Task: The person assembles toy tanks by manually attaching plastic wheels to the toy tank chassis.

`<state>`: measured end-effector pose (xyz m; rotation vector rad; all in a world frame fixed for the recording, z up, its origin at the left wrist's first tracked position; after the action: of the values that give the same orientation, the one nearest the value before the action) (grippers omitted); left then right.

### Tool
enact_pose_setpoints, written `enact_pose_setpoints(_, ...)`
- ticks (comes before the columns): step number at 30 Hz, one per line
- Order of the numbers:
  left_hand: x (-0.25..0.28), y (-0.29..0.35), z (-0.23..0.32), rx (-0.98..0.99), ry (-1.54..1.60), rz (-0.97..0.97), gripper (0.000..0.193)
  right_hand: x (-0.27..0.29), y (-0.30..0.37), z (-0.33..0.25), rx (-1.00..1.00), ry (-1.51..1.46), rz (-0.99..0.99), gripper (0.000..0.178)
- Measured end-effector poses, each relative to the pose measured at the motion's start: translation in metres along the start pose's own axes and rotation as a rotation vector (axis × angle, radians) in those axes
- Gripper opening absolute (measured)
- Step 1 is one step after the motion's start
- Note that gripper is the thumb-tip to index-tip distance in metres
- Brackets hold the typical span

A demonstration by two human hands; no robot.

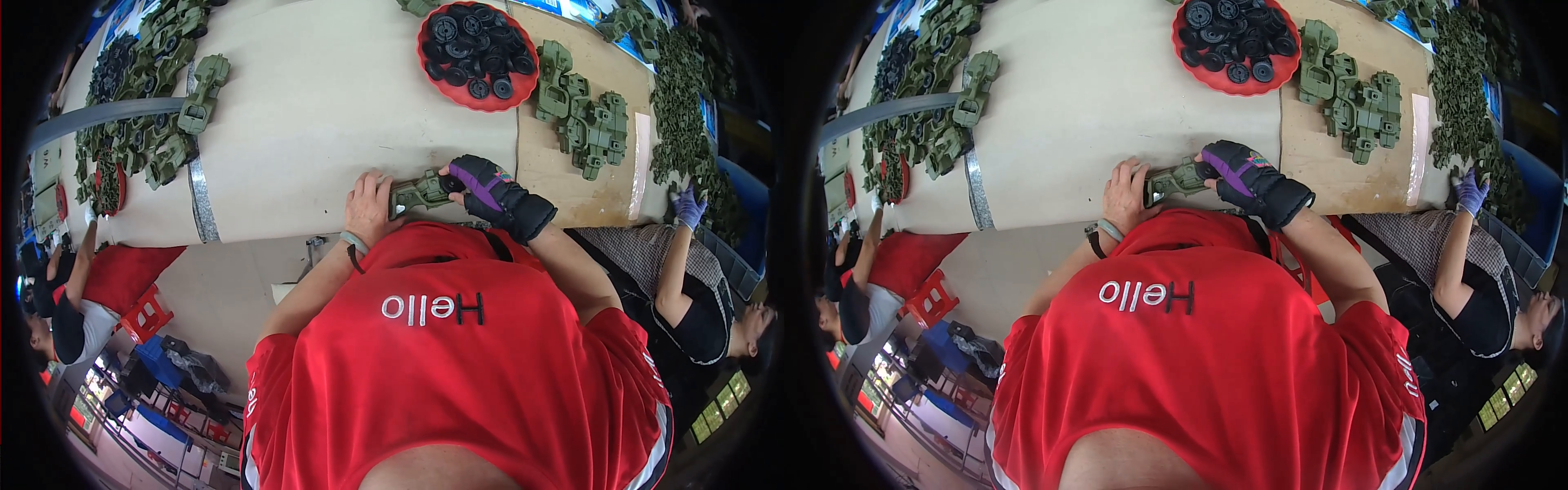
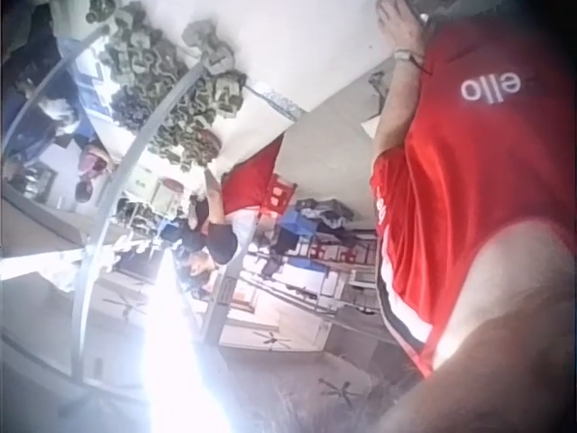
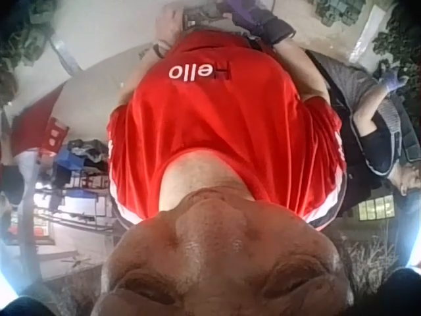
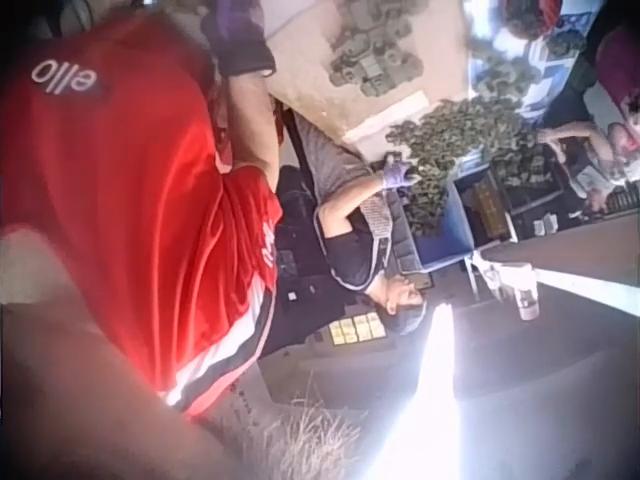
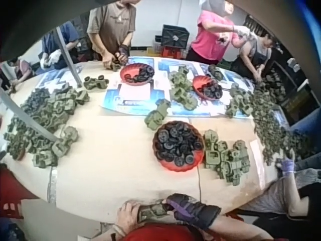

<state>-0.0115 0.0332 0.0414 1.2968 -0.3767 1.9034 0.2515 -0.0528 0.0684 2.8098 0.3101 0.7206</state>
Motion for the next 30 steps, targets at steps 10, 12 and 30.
enact_pose_setpoints(10, -0.001, -0.024, -0.007, -0.047, -0.051, 0.057, 0.073, 0.013, -0.003, -0.015, -0.022, -0.028, 0.222, 0.046)
enact_pose_setpoints(12, -0.002, -0.03, 0.0, 0.037, -0.076, -0.028, 0.069, 0.019, -0.009, -0.015, 0.013, 0.04, 0.279, 0.046)
enact_pose_setpoints(30, 0.004, -0.031, 0.006, 0.058, -0.131, -0.161, 0.073, 0.015, -0.06, -0.047, 0.114, 0.491, -0.052, 0.036)
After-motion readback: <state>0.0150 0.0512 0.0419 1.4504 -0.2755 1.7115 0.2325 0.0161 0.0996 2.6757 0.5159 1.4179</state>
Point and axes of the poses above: each hand's wrist, its own y-axis away from the middle knuckle, its own x-axis out of the back of the hand, z = x × y, the point moved 2 cm from there along -y, towards the middle knuckle, and after that the axes turned 5 degrees about -y, right-handed, at the moved point
